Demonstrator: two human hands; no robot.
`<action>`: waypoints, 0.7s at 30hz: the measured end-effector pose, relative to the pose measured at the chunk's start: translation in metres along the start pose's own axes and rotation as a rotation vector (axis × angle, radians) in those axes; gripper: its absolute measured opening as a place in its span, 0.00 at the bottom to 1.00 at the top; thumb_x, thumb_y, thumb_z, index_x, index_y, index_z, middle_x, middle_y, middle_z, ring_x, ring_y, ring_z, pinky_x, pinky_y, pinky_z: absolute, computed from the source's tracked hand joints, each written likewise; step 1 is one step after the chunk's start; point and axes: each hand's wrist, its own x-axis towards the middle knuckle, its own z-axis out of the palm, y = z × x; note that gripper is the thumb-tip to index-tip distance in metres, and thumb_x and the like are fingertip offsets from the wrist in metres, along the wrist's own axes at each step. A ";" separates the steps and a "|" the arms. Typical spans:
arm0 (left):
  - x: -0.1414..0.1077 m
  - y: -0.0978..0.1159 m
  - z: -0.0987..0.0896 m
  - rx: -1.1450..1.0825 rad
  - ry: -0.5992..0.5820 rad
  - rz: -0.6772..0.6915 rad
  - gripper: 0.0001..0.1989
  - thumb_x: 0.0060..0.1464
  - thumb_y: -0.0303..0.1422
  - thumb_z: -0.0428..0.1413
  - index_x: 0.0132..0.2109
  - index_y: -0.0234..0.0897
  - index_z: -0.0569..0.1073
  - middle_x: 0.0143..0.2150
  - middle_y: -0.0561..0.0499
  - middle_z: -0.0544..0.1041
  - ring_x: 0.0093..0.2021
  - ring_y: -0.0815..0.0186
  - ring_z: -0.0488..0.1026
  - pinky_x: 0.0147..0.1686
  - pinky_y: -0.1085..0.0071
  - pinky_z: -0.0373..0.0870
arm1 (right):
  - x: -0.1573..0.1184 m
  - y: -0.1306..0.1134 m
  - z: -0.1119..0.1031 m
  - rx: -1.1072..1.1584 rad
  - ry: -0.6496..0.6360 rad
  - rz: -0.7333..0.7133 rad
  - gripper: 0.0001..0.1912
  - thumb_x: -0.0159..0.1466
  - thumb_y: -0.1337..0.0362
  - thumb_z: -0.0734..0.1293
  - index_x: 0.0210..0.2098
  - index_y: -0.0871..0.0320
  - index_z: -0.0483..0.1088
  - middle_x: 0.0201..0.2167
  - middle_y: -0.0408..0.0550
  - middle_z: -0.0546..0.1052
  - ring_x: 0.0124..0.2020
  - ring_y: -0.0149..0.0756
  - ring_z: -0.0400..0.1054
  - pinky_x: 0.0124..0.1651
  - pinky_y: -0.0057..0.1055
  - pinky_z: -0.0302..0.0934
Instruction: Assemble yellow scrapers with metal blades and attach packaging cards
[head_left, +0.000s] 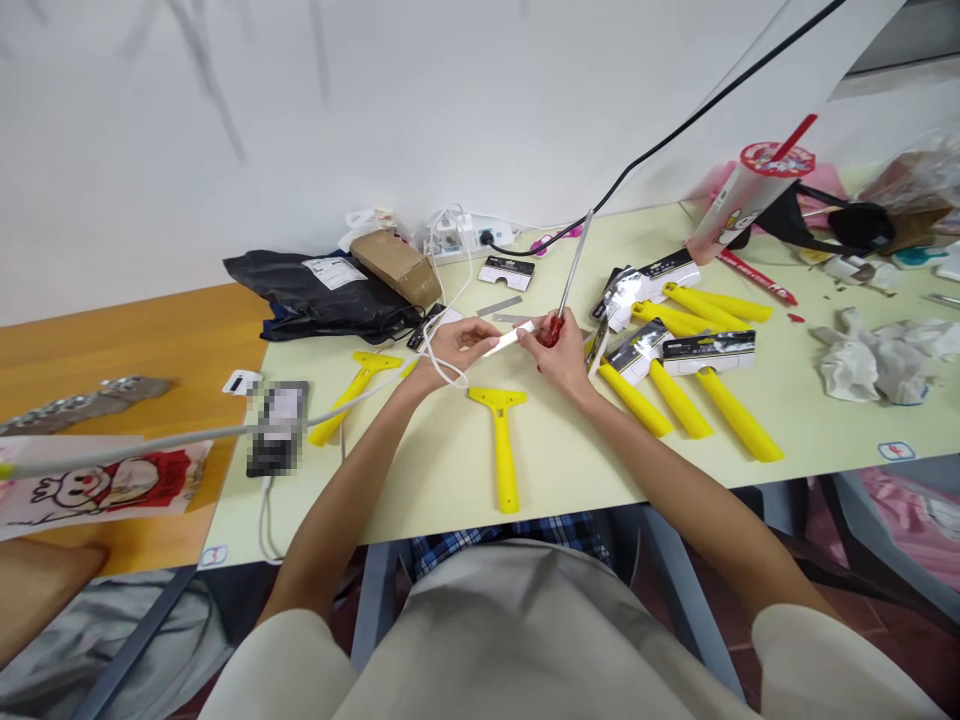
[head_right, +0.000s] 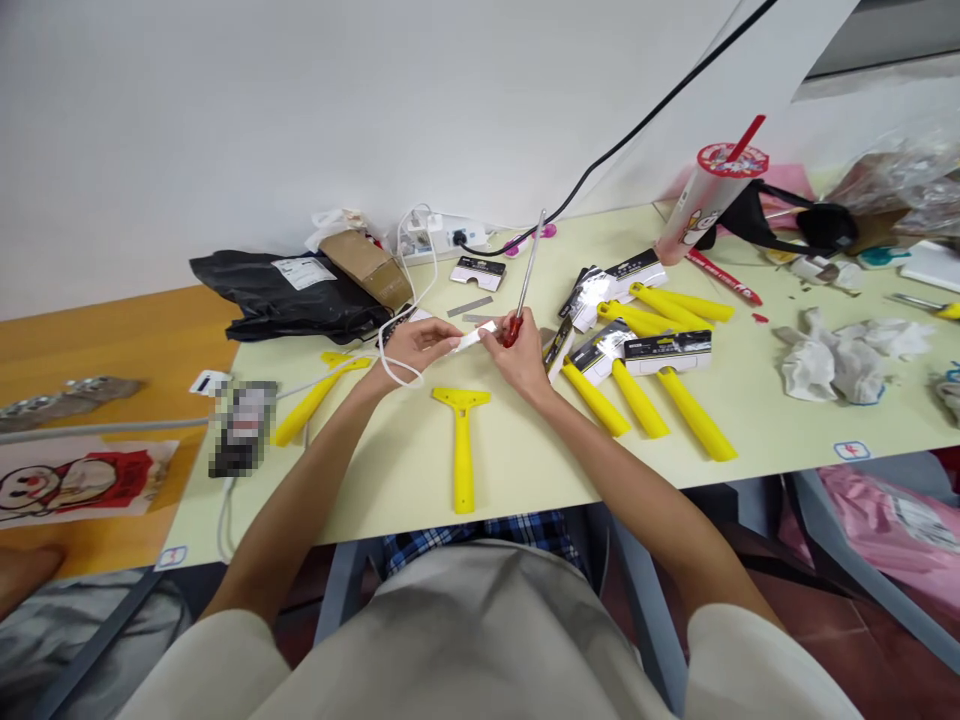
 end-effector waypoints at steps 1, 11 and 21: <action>-0.008 -0.002 0.000 0.004 0.010 -0.011 0.27 0.58 0.58 0.68 0.46 0.37 0.83 0.44 0.43 0.86 0.43 0.59 0.81 0.49 0.61 0.78 | -0.002 0.000 0.001 0.036 -0.030 0.001 0.21 0.68 0.50 0.68 0.41 0.46 0.49 0.46 0.52 0.82 0.39 0.44 0.77 0.44 0.43 0.74; -0.052 -0.003 0.005 -0.038 -0.050 -0.089 0.15 0.63 0.45 0.65 0.46 0.38 0.82 0.46 0.44 0.86 0.46 0.58 0.81 0.49 0.61 0.77 | -0.011 -0.017 -0.015 -0.143 -0.533 -0.065 0.20 0.64 0.51 0.75 0.39 0.49 0.61 0.39 0.46 0.84 0.35 0.43 0.73 0.40 0.40 0.66; -0.063 -0.001 0.006 0.334 -0.181 0.083 0.19 0.60 0.51 0.70 0.48 0.42 0.79 0.52 0.45 0.79 0.57 0.51 0.75 0.60 0.53 0.72 | -0.010 -0.016 -0.014 -0.189 -0.598 -0.056 0.20 0.60 0.53 0.77 0.39 0.50 0.62 0.37 0.47 0.84 0.32 0.44 0.75 0.35 0.39 0.66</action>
